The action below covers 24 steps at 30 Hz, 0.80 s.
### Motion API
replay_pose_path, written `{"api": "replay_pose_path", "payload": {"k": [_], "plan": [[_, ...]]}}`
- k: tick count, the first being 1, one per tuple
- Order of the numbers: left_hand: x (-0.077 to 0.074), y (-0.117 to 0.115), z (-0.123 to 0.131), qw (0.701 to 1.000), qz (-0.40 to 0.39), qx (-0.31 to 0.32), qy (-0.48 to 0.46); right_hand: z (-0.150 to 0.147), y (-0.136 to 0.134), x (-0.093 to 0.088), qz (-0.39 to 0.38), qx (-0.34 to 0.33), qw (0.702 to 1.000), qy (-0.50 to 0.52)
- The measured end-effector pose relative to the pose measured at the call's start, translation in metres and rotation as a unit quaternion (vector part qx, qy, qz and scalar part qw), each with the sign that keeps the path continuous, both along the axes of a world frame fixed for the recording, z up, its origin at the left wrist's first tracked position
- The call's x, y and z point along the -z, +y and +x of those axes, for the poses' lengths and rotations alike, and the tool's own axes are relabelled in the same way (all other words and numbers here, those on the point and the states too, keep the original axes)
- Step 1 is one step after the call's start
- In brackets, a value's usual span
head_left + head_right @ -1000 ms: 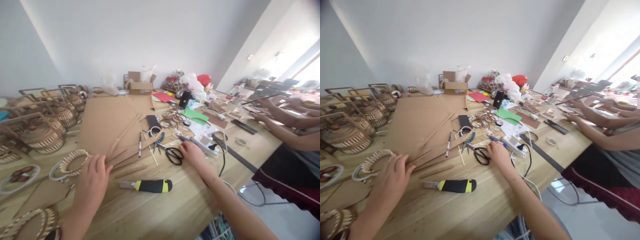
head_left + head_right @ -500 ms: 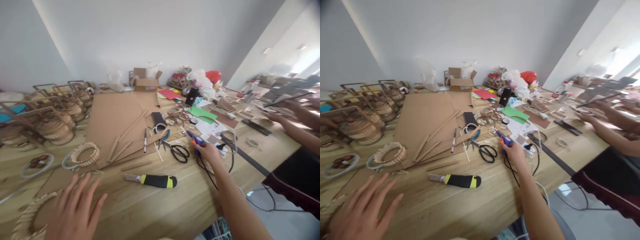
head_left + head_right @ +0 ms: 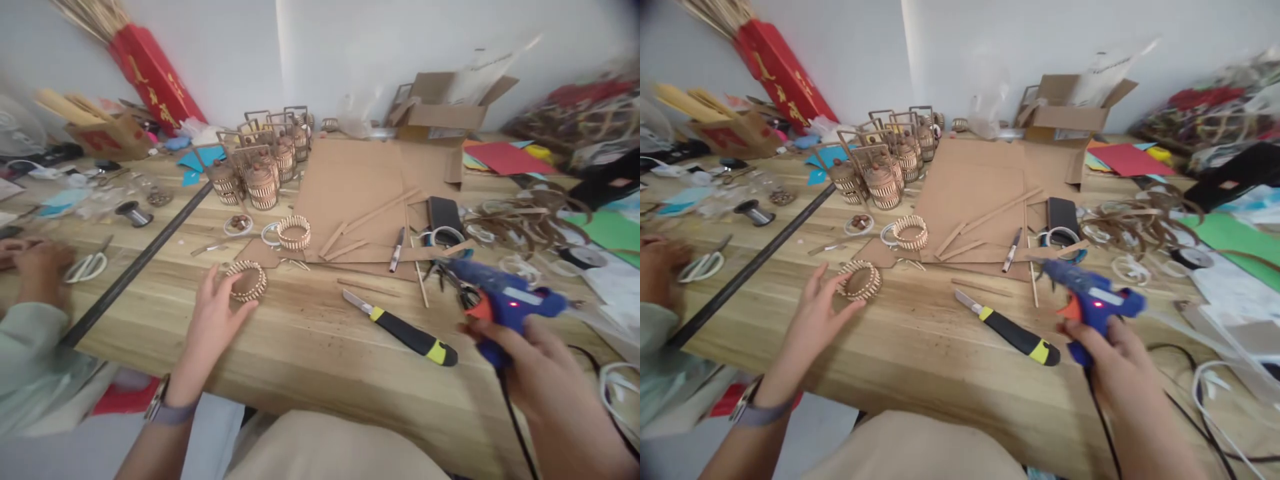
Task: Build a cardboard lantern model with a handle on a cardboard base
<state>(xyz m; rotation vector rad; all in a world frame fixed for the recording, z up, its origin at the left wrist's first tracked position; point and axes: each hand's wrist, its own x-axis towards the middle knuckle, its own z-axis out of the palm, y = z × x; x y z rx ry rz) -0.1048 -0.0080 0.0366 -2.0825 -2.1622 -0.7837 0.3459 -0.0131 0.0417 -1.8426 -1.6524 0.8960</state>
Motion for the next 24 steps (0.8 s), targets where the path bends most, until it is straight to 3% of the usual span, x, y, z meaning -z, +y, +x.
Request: {"api": "replay_pose_path", "payload": {"k": [1,2,5,8,12,14,19,24], "plan": [[0.003,0.003,-0.001,1.0,-0.014,0.001,-0.019,-0.018,0.0,-0.001,0.004,0.087,0.991,0.101],[0.005,0.006,-0.002,0.999,-0.03,0.007,-0.038,-0.037,0.0,-0.002,-0.025,0.115,0.975,0.187],[0.008,0.015,-0.004,0.995,-0.06,0.035,-0.078,-0.081,-0.002,-0.006,-0.119,0.049,0.949,0.289],[0.007,0.018,-0.003,0.992,-0.058,0.048,-0.102,-0.097,-0.003,-0.002,-0.148,-0.014,0.946,0.288],[-0.001,0.01,0.006,0.99,-0.022,0.042,-0.134,-0.088,0.003,0.009,-0.142,-0.013,0.944,0.296],[-0.007,0.003,0.017,0.99,0.005,0.07,-0.119,-0.079,0.009,0.015,-0.123,-0.01,0.948,0.292],[-0.014,-0.01,0.067,0.972,-0.018,0.225,-0.068,-0.06,0.03,0.024,-0.075,0.019,0.966,0.246],[0.003,-0.004,0.123,0.937,-0.039,0.346,-0.021,-0.054,0.044,0.02,-0.054,0.068,0.942,0.324]]}}
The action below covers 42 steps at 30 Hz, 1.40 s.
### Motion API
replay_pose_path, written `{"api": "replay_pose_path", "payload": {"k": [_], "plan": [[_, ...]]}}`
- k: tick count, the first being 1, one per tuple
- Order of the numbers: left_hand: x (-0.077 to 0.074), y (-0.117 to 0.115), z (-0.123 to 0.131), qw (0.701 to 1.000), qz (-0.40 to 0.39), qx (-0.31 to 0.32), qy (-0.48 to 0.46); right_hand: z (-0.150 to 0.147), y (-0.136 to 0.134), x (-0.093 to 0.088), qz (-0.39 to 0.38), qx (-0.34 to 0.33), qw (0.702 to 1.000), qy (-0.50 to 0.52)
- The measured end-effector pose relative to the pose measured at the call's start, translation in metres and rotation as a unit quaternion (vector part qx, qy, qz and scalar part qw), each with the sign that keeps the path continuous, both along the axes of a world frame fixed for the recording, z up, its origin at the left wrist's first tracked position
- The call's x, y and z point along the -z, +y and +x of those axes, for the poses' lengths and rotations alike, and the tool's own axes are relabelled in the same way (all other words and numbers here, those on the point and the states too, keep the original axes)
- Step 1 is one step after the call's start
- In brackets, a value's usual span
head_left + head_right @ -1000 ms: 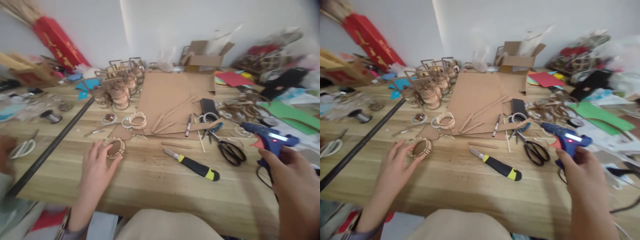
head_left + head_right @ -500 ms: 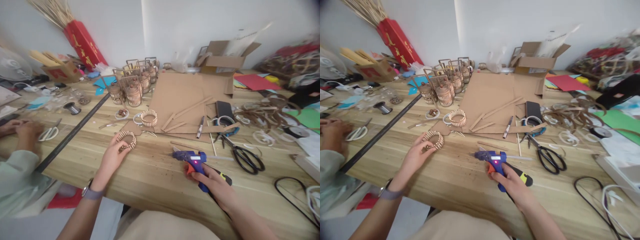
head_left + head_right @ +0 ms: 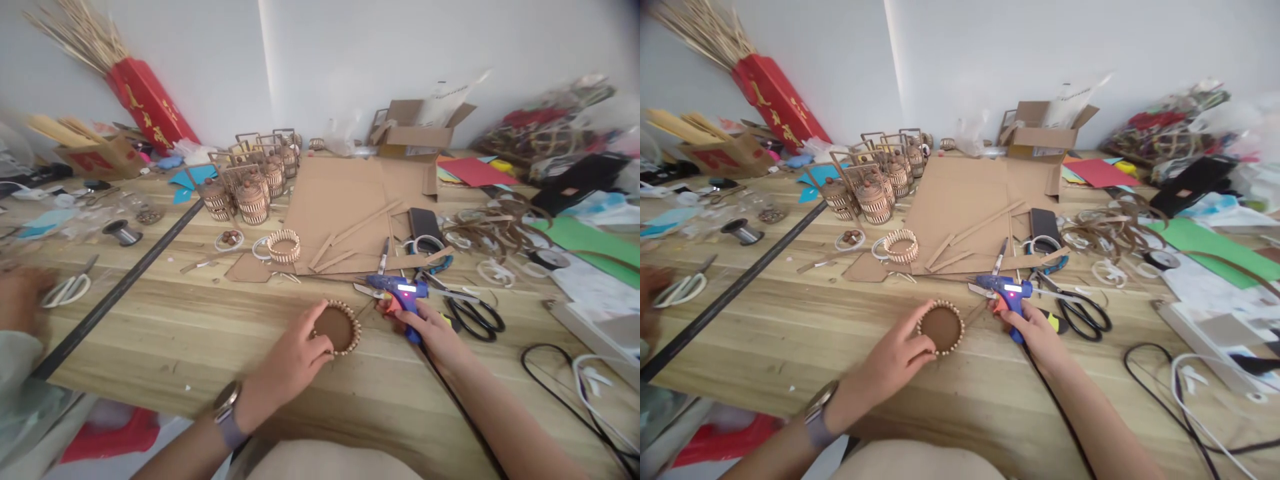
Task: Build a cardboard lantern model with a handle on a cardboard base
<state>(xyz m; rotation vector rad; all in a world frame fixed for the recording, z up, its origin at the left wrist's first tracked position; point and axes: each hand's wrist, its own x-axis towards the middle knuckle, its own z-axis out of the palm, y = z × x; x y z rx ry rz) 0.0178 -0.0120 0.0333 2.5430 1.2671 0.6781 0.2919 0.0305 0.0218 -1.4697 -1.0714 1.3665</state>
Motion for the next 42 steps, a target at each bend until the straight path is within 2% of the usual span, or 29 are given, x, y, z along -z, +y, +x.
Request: {"api": "replay_pose_path", "payload": {"k": [4,7,9,11,12,14,16,19,23,27,30,32,36,42], "plan": [[0.009,0.007,0.014,0.998,0.029,0.045,0.033,0.0,-0.003,-0.001,0.011,-0.011,1.0,0.001],[0.002,0.022,-0.002,0.995,0.076,0.054,0.018,0.001,-0.005,0.003,0.02,-0.004,1.0,-0.001],[-0.007,0.045,-0.022,0.993,0.12,0.001,0.012,0.001,-0.005,0.005,0.019,0.007,1.0,0.007],[-0.017,0.076,-0.043,0.982,0.151,-0.103,0.037,0.0,-0.004,0.006,0.016,0.009,1.0,0.016],[-0.022,0.093,-0.052,0.976,0.15,-0.143,0.065,-0.001,-0.004,0.006,0.016,0.008,1.0,0.02],[-0.027,0.124,-0.065,0.973,0.11,-0.166,0.118,-0.003,-0.004,0.006,0.019,0.006,0.999,0.029],[-0.028,0.146,-0.07,0.976,0.065,-0.145,0.15,-0.004,-0.005,0.005,0.023,0.005,0.999,0.04],[-0.026,0.161,-0.065,0.98,0.038,-0.123,0.155,-0.004,-0.008,0.005,0.03,0.006,0.998,0.053],[-0.027,0.158,-0.056,0.982,0.02,-0.132,0.135,-0.002,-0.008,0.008,0.037,0.004,0.997,0.062],[-0.04,0.148,-0.05,0.985,0.01,-0.138,0.105,-0.003,-0.005,0.004,0.047,0.001,0.996,0.079],[-0.054,0.132,-0.038,0.989,0.002,-0.128,0.072,-0.007,-0.009,-0.009,0.062,-0.01,0.993,0.1],[-0.061,0.117,-0.025,0.991,0.004,-0.131,0.004,-0.013,-0.013,-0.022,0.084,-0.032,0.99,0.113],[-0.07,0.092,-0.001,0.994,0.026,-0.092,-0.061,-0.023,-0.018,-0.039,0.112,-0.065,0.988,0.089],[-0.075,0.086,0.016,0.995,0.045,-0.053,-0.068,-0.026,-0.015,-0.035,0.111,-0.054,0.989,0.082]]}}
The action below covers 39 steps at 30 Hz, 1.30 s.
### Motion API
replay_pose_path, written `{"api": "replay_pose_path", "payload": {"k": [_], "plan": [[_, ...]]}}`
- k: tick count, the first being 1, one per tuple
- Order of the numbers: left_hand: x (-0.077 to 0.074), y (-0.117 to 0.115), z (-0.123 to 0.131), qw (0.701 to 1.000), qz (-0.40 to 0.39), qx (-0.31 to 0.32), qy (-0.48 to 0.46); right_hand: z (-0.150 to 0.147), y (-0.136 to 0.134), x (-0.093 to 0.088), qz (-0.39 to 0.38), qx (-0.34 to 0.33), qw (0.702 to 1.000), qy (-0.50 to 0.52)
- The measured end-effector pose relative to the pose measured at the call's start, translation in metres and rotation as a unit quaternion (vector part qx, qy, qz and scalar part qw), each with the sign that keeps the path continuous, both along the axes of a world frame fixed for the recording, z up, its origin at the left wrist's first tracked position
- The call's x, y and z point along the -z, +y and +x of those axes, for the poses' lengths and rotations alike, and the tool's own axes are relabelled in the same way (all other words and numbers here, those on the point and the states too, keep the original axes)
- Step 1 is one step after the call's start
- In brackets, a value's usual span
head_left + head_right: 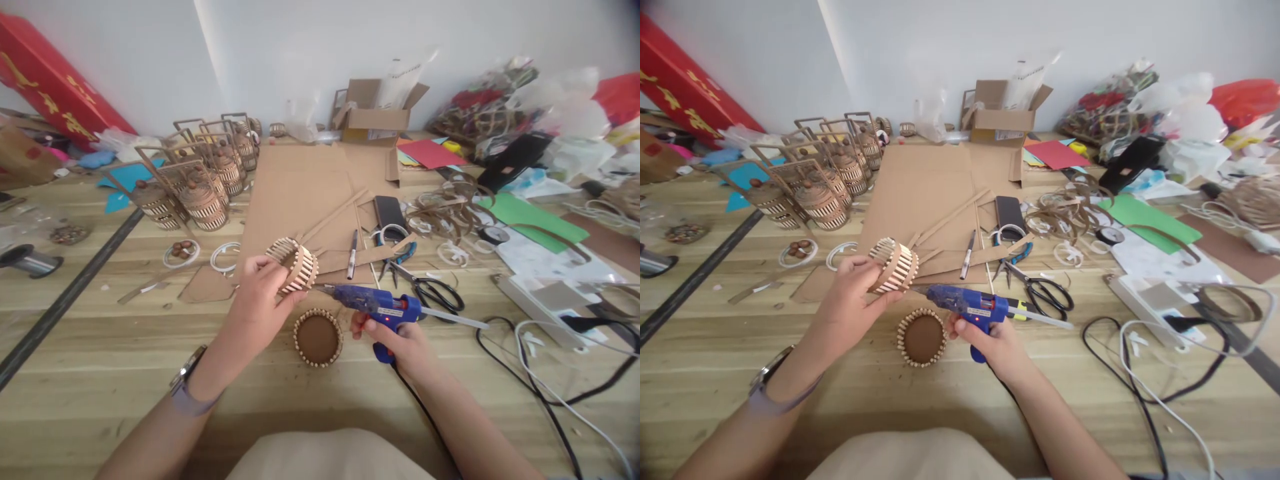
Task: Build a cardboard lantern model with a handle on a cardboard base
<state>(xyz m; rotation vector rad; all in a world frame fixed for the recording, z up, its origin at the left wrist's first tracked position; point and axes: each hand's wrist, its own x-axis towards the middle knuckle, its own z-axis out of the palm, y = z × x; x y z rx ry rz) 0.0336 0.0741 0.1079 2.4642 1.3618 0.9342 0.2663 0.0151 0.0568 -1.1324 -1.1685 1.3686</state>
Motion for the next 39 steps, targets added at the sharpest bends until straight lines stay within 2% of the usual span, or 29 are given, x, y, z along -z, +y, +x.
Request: {"api": "replay_pose_path", "payload": {"k": [13,22,29,39], "plan": [[0.001,0.001,0.012,1.0,0.009,0.025,-0.005,0.01,-0.001,0.013,-0.008,-0.015,1.0,0.011],[0.001,0.001,0.012,0.999,0.01,0.031,0.006,0.012,-0.001,0.006,-0.011,-0.023,0.999,-0.033],[0.0,-0.001,0.012,1.0,0.007,0.028,-0.003,0.014,-0.003,0.012,-0.004,-0.026,0.999,-0.041],[-0.001,-0.003,0.012,0.999,0.014,0.044,0.001,0.012,-0.002,0.01,0.022,-0.01,0.998,-0.05]]}}
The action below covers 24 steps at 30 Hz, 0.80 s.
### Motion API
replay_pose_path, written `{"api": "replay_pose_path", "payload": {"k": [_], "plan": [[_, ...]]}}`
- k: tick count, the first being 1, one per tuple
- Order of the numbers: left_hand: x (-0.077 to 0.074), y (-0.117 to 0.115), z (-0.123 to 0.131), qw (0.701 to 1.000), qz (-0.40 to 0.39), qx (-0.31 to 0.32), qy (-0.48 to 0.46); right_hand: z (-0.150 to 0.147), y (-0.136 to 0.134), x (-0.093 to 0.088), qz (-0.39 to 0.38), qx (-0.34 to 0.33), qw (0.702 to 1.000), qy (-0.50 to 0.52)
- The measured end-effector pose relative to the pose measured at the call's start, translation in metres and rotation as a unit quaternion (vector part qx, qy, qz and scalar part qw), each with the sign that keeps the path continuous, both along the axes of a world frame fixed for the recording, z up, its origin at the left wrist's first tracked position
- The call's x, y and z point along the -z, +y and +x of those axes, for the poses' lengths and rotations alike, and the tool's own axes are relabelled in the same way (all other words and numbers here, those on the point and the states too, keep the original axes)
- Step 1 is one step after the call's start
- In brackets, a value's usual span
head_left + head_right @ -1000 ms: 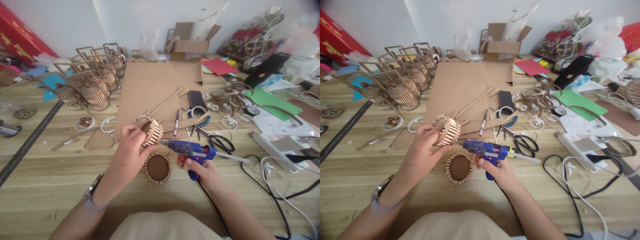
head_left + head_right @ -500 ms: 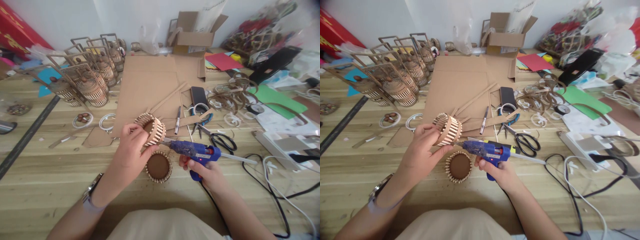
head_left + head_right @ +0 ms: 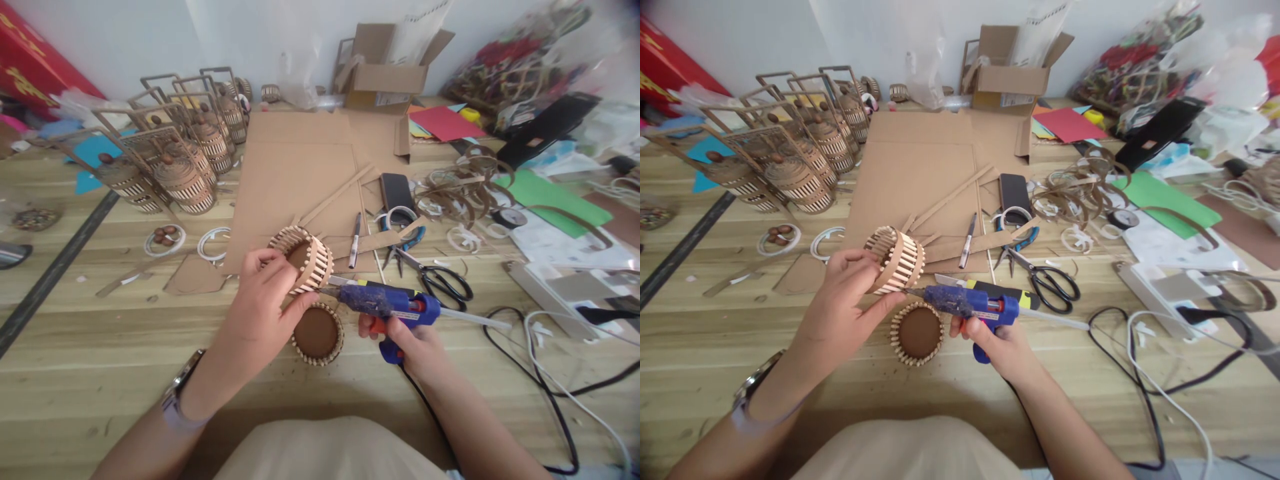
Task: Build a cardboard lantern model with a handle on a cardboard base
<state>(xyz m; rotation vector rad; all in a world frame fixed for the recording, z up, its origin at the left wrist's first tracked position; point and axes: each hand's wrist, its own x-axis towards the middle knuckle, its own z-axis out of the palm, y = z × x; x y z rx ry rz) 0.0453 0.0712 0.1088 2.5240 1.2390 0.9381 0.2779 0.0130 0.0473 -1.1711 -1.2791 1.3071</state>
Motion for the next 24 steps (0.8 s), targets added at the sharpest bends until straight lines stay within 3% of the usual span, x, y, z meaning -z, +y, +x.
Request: {"api": "replay_pose_path", "payload": {"k": [10,20,24], "plan": [[-0.005,-0.006,0.001,1.0,0.0,-0.009,-0.014,-0.003,-0.006,-0.006,0.067,0.01,0.996,-0.064],[-0.007,-0.011,0.003,1.0,0.003,-0.01,-0.022,-0.007,-0.012,-0.006,0.11,0.047,0.991,-0.056],[-0.007,-0.011,0.003,1.0,0.004,-0.011,-0.025,-0.007,-0.011,-0.009,0.114,0.03,0.989,-0.093]]}}
